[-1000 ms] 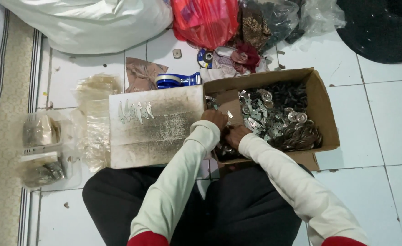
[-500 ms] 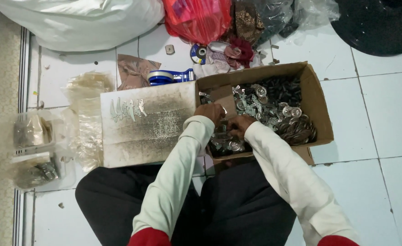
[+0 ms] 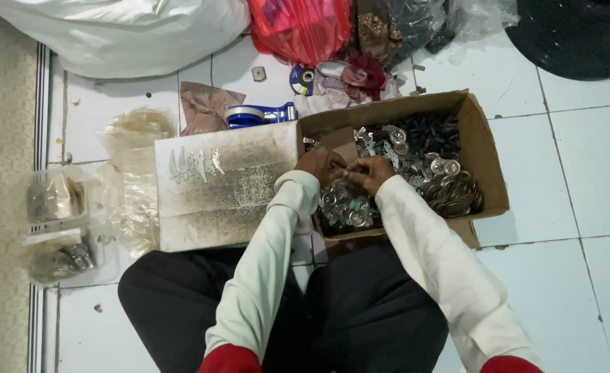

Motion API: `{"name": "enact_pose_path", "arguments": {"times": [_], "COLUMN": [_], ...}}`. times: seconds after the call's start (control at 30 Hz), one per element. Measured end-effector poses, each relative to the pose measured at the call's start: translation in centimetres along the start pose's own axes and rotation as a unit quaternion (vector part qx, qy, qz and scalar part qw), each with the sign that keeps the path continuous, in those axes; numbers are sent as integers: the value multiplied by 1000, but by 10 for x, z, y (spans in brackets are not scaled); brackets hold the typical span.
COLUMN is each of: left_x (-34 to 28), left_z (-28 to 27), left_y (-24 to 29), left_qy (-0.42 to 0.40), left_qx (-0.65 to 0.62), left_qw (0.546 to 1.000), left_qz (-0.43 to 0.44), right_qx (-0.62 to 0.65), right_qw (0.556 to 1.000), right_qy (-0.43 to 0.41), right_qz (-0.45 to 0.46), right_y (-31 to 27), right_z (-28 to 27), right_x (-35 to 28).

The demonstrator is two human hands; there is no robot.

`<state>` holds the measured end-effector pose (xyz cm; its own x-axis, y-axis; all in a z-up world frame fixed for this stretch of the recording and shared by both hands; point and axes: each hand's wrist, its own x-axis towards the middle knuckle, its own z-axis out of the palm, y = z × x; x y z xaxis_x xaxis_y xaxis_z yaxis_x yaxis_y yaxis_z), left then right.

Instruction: Arranging small metal decorative components from a cardboard box onto a white template board while sitting on the floor.

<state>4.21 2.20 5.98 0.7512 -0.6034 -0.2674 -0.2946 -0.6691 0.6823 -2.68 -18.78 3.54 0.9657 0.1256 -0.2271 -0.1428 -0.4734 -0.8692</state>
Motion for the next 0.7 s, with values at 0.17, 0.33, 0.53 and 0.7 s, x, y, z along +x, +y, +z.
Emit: {"name": "enact_pose_path", "arguments": {"times": [0.17, 0.33, 0.53, 0.7], "left_x": [3, -1, -10, -7], "left_z": [-1, 5, -2, 0], "left_y": [-10, -5, 9, 7], "left_qy": [92, 191, 254, 245], "left_qx": [-5, 10, -67, -88], "left_qw": [995, 981, 965, 965], "left_qz": [28, 11, 7, 24], "right_qx": [164, -191, -240, -531], "right_qw": [978, 980, 951, 819], "right_qy": [63, -31, -155, -217], "right_qz": [113, 51, 115, 13], "right_y": [1, -5, -38, 110], "right_z": [17, 44, 79, 144], "right_x": [0, -6, -9, 33]}}
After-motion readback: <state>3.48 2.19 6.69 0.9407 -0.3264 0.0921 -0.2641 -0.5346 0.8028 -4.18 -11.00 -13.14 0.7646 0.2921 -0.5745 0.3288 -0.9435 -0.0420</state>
